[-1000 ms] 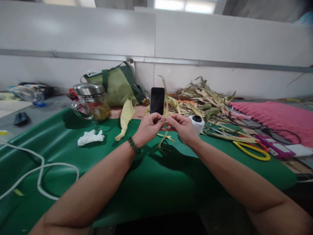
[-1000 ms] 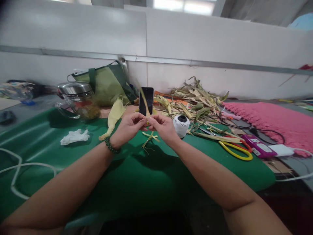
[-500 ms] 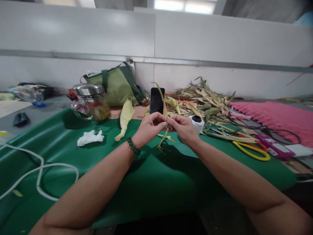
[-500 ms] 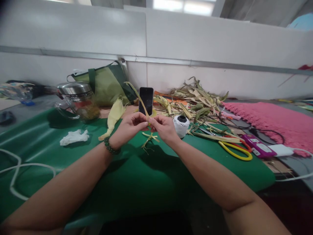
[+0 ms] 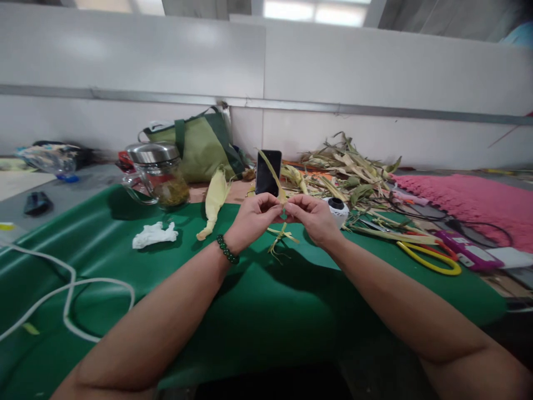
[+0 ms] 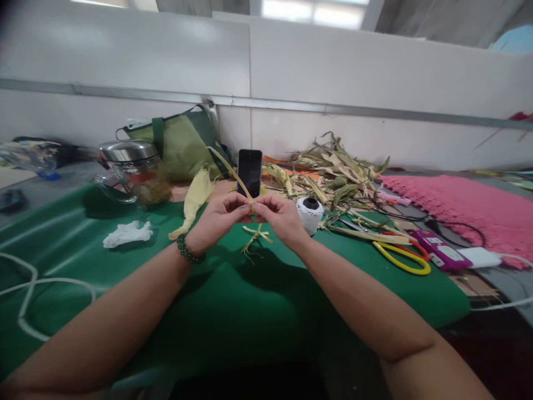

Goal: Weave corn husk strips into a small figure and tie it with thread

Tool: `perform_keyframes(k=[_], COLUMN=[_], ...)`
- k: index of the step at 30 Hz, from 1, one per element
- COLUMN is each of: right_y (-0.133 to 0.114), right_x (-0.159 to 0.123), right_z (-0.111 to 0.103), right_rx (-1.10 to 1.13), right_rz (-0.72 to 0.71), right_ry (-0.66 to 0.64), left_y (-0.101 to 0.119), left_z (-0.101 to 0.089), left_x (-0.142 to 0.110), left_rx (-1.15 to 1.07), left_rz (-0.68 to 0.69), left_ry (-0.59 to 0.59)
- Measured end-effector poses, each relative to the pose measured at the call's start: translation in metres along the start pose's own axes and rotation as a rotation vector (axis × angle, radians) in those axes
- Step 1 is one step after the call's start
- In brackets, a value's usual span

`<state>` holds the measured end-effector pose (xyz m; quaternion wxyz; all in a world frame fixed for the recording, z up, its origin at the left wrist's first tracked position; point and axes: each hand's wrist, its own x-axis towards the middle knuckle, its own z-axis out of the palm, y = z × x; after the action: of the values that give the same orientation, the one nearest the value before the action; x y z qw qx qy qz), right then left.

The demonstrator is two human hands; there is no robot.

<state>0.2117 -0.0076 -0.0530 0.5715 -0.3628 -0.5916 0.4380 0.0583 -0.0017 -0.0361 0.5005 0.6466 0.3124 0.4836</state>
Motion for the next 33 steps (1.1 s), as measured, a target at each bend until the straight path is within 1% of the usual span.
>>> perform_keyframes(k=[4, 9, 20, 29, 33], right_y=[-0.002, -0.003, -0.009, -0.011, -0.01], right_x=[0.001, 0.001, -0.001, -0.001, 0.0], right_z=[-0.001, -0.002, -0.002, 0.001, 0.0], right_rx=[-0.001, -0.002, -0.104, -0.062, -0.055], right_rz=[0.013, 0.045, 0.098, 0.178, 0.172], right_ry=[0.002, -0.007, -0.079, -0.043, -0.025], left_y=[-0.001, 0.0, 0.007, 0.01, 0.011], left_z=[0.001, 0.0, -0.003, -0.002, -0.004], left_x=[0.0, -0.001, -0.001, -0.004, -0.004], left_rx=[0.075, 0.159, 0.16, 0.194, 0.161], left_rz=[0.025, 0.06, 0.08, 0.076, 0.057], left_ry=[0.023, 0.022, 0.004, 0.014, -0.022])
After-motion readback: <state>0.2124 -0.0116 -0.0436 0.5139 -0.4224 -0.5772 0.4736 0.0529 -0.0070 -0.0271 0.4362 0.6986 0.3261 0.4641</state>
